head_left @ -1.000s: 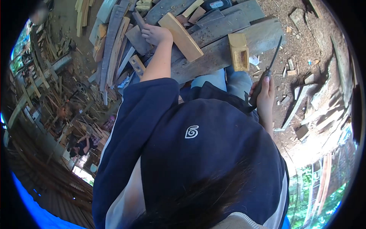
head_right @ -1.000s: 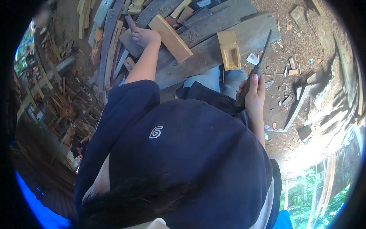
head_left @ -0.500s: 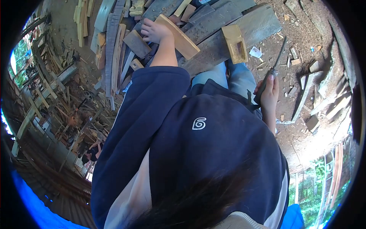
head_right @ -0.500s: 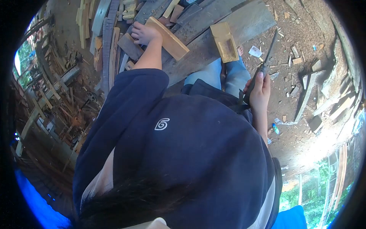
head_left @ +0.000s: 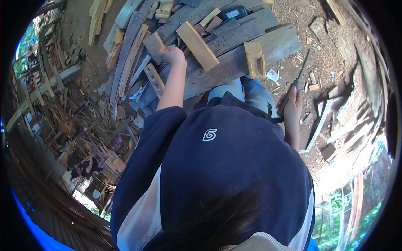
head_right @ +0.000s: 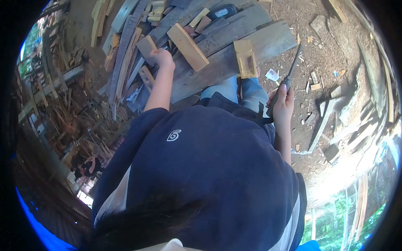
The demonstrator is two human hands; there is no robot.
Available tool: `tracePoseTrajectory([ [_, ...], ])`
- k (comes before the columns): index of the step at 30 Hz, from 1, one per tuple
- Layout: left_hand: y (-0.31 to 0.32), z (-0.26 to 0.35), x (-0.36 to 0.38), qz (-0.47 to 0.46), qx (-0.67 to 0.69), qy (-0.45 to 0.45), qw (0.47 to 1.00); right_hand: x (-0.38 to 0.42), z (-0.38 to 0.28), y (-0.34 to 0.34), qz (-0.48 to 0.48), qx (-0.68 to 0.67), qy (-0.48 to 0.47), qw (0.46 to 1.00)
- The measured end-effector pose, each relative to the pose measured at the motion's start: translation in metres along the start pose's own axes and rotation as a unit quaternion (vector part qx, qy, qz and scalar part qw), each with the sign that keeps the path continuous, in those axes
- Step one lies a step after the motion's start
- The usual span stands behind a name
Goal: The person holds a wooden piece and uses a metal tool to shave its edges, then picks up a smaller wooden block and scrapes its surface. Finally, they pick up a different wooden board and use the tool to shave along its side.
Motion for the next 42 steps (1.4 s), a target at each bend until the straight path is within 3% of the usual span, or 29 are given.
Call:
tracePoseTrajectory([
  [2,0.005,-0.022,-0.002,-0.077,0.144,-0.107,0.981,-0.002,-0.003,0.008,-0.022,0.011,0.001,1.0],
  [3,0.018,-0.052,-0.019,-0.076,0.134,-0.125,0.98,-0.003,-0.005,0.013,-0.036,0.02,0.003,0.999],
  [4,0.008,-0.044,-0.007,-0.071,0.138,-0.128,0.98,-0.003,-0.006,0.016,-0.042,0.023,0.001,0.999],
  [6,-0.009,-0.008,0.045,-0.201,0.275,-0.186,0.922,-0.004,-0.006,0.02,-0.069,0.007,-0.015,0.997],
  [8,-0.01,0.004,0.068,-0.211,0.278,-0.17,0.921,-0.004,-0.01,0.022,-0.073,-0.002,0.001,0.997],
  [10,-0.014,0.018,0.097,-0.265,0.275,-0.11,0.918,-0.001,-0.025,0.033,-0.127,0.086,-0.044,0.987],
  [13,-0.025,0.04,0.147,-0.323,0.294,-0.077,0.896,0.003,-0.048,0.064,-0.177,0.036,-0.077,0.981],
  [16,-0.028,0.046,0.183,-0.342,0.291,-0.09,0.889,0.009,-0.06,0.104,-0.258,0.016,-0.126,0.958],
  [18,-0.029,0.043,0.194,-0.343,0.285,-0.075,0.892,0.015,-0.064,0.128,-0.279,0.004,-0.129,0.952],
  [21,-0.036,0.041,0.201,-0.379,0.261,-0.123,0.879,0.005,-0.046,0.142,-0.295,0.012,-0.13,0.946],
  [24,-0.031,0.011,0.184,-0.36,0.278,-0.118,0.882,0.003,-0.044,0.143,-0.297,-0.014,-0.092,0.95],
  [25,-0.023,-0.005,0.167,-0.312,0.168,0.042,0.934,0.0,-0.038,0.14,-0.293,-0.056,-0.048,0.953],
  [26,-0.017,-0.012,0.153,-0.251,0.051,0.2,0.946,-0.003,-0.033,0.136,-0.288,-0.096,-0.005,0.953],
  [27,-0.017,-0.011,0.139,-0.25,0.053,0.199,0.946,-0.006,-0.03,0.13,-0.286,-0.076,0.007,0.955],
  [28,-0.022,-0.01,0.123,-0.11,-0.096,0.252,0.956,-0.007,-0.027,0.122,-0.287,-0.074,0.005,0.955],
  [29,-0.024,-0.007,0.109,0.034,-0.241,0.294,0.924,-0.008,-0.023,0.112,-0.268,-0.066,0.003,0.961],
  [33,0.009,-0.013,0.056,0.092,-0.346,0.27,0.894,-0.013,-0.009,0.067,-0.216,-0.042,0.002,0.975],
  [36,0.029,-0.007,0.055,0.12,-0.375,0.275,0.877,-0.015,0.011,0.026,-0.158,-0.043,0.024,0.986],
  [42,0.038,-0.025,0.061,0.108,-0.351,0.331,0.869,0.001,0.021,-0.021,-0.029,-0.048,0.046,0.997],
])
Point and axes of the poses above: each hand's wrist, its own x-axis away from the middle knuckle, its own y-axis out of the palm, z = x × y, the point moved 2 cm from there along -x, towards the middle knuckle, and after that the axes turned 9 degrees about -y, right-handed, at the moved point
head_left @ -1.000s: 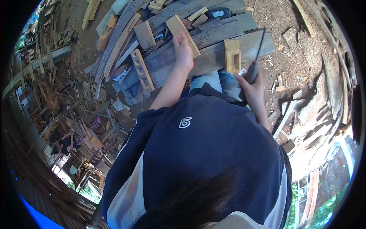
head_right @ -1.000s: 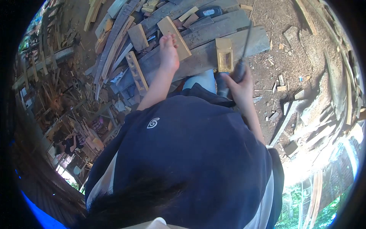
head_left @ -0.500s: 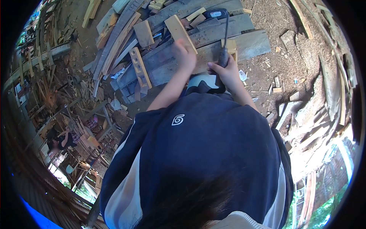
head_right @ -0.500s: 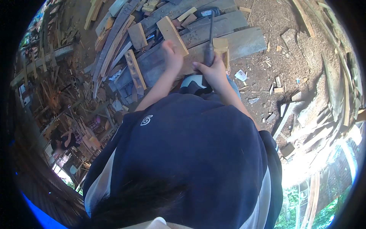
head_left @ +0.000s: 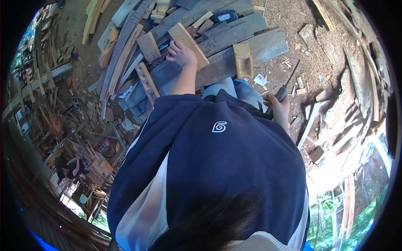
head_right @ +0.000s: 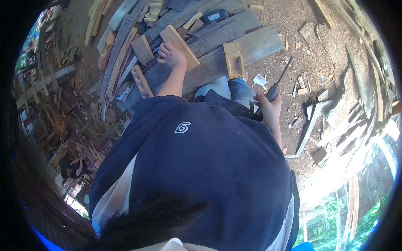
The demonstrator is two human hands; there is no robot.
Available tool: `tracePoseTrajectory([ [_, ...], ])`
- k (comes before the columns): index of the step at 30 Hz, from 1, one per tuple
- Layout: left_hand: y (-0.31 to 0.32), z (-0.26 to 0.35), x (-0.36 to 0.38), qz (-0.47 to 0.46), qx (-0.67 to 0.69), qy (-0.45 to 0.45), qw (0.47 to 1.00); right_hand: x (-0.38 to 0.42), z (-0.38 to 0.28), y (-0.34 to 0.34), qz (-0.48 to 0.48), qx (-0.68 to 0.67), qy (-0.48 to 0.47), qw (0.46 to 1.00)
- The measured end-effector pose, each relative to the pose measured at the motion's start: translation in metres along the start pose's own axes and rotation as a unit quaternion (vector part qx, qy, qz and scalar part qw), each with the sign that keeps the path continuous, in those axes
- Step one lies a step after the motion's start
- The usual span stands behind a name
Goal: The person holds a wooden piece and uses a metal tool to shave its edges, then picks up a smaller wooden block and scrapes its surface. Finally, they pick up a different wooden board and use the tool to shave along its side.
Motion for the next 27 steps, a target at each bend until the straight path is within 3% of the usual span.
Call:
tracePoseTrajectory([
  [6,0.003,0.0,0.001,-0.016,0.029,0.02,0.999,0.003,-0.008,-0.006,0.033,0.008,-0.015,0.999],
  [8,0.002,-0.003,0.002,-0.027,0.039,0.016,0.999,0.005,-0.019,0.002,0.017,0.118,-0.032,0.992],
  [9,0.001,-0.006,0.001,-0.032,0.104,-0.029,0.994,0.005,-0.025,0.005,0.016,0.116,-0.032,0.993],
  [11,0.004,-0.013,0.0,-0.037,0.166,-0.071,0.983,0.005,-0.037,0.017,-0.076,0.285,-0.026,0.955],
  [13,0.004,-0.025,0.0,-0.005,0.262,-0.175,0.949,0.005,-0.035,0.03,-0.121,0.314,-0.049,0.94],
  [14,0.004,-0.027,-0.001,-0.006,0.258,-0.173,0.95,0.006,-0.035,0.039,-0.166,0.345,-0.077,0.92],
  [16,0.005,-0.031,-0.005,-0.049,0.31,-0.29,0.904,0.003,-0.028,0.059,-0.2,0.343,-0.081,0.914],
  [17,0.005,-0.027,-0.009,-0.047,0.307,-0.291,0.905,-0.002,-0.018,0.07,-0.224,0.327,-0.1,0.913],
  [19,0.008,-0.019,-0.011,-0.142,0.222,-0.387,0.884,-0.01,0.0,0.094,-0.258,0.332,-0.122,0.899],
  [20,0.0,-0.013,-0.016,-0.141,0.218,-0.387,0.885,-0.014,0.007,0.105,-0.26,0.33,-0.119,0.9],
  [22,-0.002,-0.006,-0.018,-0.24,0.151,-0.381,0.88,-0.021,0.015,0.128,-0.312,0.323,-0.144,0.882],
  [27,0.019,-0.006,-0.026,-0.236,0.09,-0.397,0.882,-0.029,0.025,0.162,-0.347,0.325,0.022,0.88],
])
Point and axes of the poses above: each hand's wrist, its own x-axis away from the middle knuckle, its own y-axis out of the palm, z = x × y, the point moved 2 cm from there along -x, towards the middle knuckle, and after that the axes turned 9 degrees about -y, right-handed, at the moved point
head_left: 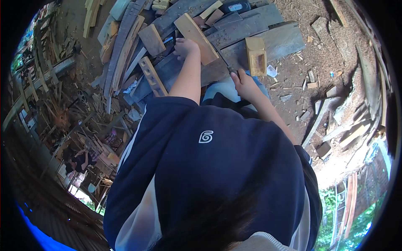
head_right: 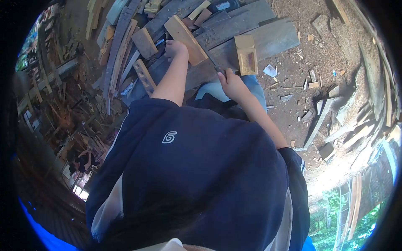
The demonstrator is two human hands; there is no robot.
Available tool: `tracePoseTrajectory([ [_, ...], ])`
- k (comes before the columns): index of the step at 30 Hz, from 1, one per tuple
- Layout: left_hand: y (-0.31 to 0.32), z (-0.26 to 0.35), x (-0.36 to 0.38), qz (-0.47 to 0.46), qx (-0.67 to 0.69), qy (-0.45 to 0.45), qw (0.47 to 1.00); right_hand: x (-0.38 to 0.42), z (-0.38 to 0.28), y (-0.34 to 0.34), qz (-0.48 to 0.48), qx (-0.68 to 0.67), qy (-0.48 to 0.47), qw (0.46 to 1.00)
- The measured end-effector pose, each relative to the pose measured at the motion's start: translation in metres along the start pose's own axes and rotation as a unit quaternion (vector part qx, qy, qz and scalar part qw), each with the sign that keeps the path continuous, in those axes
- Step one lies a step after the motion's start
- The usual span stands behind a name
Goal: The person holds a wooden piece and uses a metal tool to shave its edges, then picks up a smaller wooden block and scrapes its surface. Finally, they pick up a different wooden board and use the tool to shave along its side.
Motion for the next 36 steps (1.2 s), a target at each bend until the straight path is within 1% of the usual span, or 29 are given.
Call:
tracePoseTrajectory([
  [2,-0.004,0.003,0.01,0.023,0.005,0.017,1.0,-0.013,0.012,0.011,0.031,0.039,-0.052,0.997],
  [3,-0.006,0.005,0.012,0.021,0.001,0.015,1.0,-0.017,0.017,0.013,0.03,0.038,-0.048,0.998],
  [5,-0.007,0.005,0.015,0.014,0.042,-0.02,0.999,-0.017,0.016,0.015,0.043,0.063,-0.067,0.995],
  [9,-0.007,0.006,0.012,0.011,0.011,-0.014,1.0,-0.014,0.015,0.016,0.029,0.037,-0.049,0.998],
  [15,-0.005,0.005,0.011,-0.009,0.022,-0.044,0.999,-0.021,0.004,0.018,0.019,0.036,-0.045,0.998],
  [18,-0.007,0.008,0.012,-0.018,0.019,-0.031,0.999,-0.03,0.0,0.018,-0.011,0.004,-0.049,0.999],
  [20,-0.007,0.006,0.01,-0.032,0.026,-0.029,0.999,-0.032,-0.008,0.017,-0.08,-0.095,0.006,0.992],
  [23,-0.002,0.003,0.002,-0.037,0.011,-0.025,0.999,-0.035,-0.01,0.017,-0.095,-0.102,-0.002,0.99],
  [24,0.001,0.002,0.001,-0.038,0.01,-0.028,0.999,-0.036,-0.01,0.017,-0.096,-0.1,0.001,0.99],
  [26,0.003,0.003,0.005,0.011,0.075,-0.021,0.997,-0.039,-0.01,0.016,-0.101,-0.108,0.004,0.989],
  [30,-0.002,0.002,0.004,-0.023,0.042,-0.036,0.998,-0.042,-0.009,0.015,-0.107,-0.123,0.006,0.987],
  [32,-0.003,0.003,0.005,-0.016,0.048,-0.009,0.999,-0.044,-0.01,0.016,-0.102,-0.132,0.016,0.986],
  [36,-0.004,0.002,0.005,-0.028,0.051,0.001,0.998,-0.044,-0.014,0.017,-0.102,-0.12,0.022,0.987],
])
Point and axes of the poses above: each hand's wrist, its own x-axis away from the middle knuckle, its own y-axis out of the palm, z = x × y, the point moved 2 cm from there along -x, towards the middle knuckle, and after that the axes turned 9 degrees about -y, right-handed, at the moved point
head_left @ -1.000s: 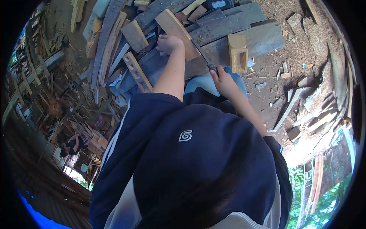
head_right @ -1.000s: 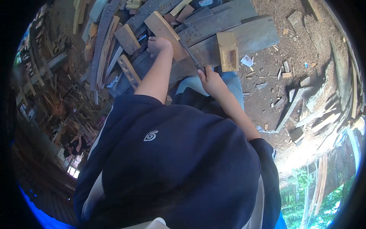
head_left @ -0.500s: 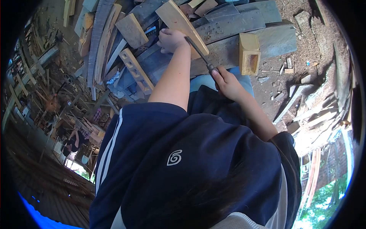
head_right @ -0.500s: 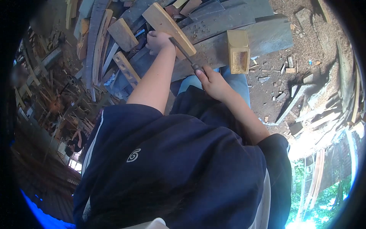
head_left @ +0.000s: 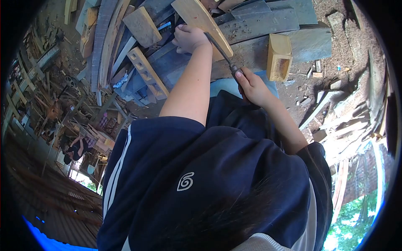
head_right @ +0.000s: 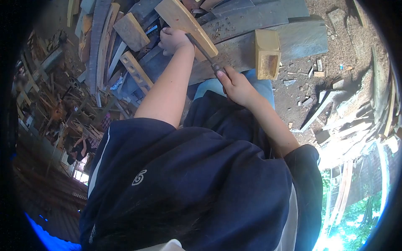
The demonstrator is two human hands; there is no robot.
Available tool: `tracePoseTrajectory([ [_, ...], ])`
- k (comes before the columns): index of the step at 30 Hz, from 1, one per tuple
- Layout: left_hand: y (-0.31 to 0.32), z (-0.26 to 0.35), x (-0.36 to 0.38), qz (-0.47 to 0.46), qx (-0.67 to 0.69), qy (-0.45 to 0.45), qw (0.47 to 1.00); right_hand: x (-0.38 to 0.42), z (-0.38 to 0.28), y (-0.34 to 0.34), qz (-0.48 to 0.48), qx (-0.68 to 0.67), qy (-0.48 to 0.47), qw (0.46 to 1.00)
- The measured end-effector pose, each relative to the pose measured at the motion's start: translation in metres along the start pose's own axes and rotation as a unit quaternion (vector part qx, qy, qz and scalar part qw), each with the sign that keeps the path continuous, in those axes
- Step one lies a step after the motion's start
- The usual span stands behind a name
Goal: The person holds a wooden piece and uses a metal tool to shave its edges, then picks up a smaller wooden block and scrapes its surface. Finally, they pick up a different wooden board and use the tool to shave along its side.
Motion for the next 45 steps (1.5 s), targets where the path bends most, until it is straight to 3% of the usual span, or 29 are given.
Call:
tracePoseTrajectory([
  [12,0.004,-0.004,-0.004,0.001,0.005,-0.003,1.0,-0.003,-0.004,-0.003,0.002,0.011,0.002,1.0],
  [21,0.016,-0.009,-0.01,-0.003,0.039,-0.034,0.999,0.004,-0.026,-0.03,-0.041,0.096,0.023,0.994],
  [24,0.019,-0.009,-0.009,0.077,0.04,0.007,0.996,-0.002,-0.024,-0.029,-0.026,0.068,0.041,0.997],
  [27,0.011,-0.005,-0.005,0.061,0.042,0.0,0.997,-0.005,-0.03,-0.026,-0.042,0.053,0.052,0.996],
  [29,0.006,-0.005,-0.005,0.002,-0.004,-0.029,1.0,-0.004,-0.032,-0.025,-0.045,0.057,0.064,0.995],
  [33,0.006,-0.003,-0.005,-0.005,-0.001,-0.03,1.0,0.007,-0.03,-0.036,-0.043,0.102,0.051,0.993],
  [35,0.009,-0.005,-0.004,0.008,0.005,-0.038,0.999,0.016,-0.007,-0.038,0.031,0.082,-0.005,0.996],
  [38,0.017,-0.007,-0.006,0.077,0.049,0.0,0.996,0.028,0.024,-0.04,0.092,0.072,0.016,0.993],
  [41,0.014,-0.004,-0.003,0.069,0.038,0.004,0.997,0.035,0.047,-0.03,0.122,0.152,-0.055,0.979],
  [45,0.01,-0.002,0.0,0.06,0.021,0.007,0.998,0.04,0.051,-0.018,0.11,0.204,-0.049,0.972],
])
Point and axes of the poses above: each hand's wrist, its own x-axis away from the middle knuckle, its own y-axis out of the palm, z = x × y, the point moved 2 cm from there along -x, towards the middle knuckle, and after that the axes turned 9 degrees about -y, right-handed, at the moved point
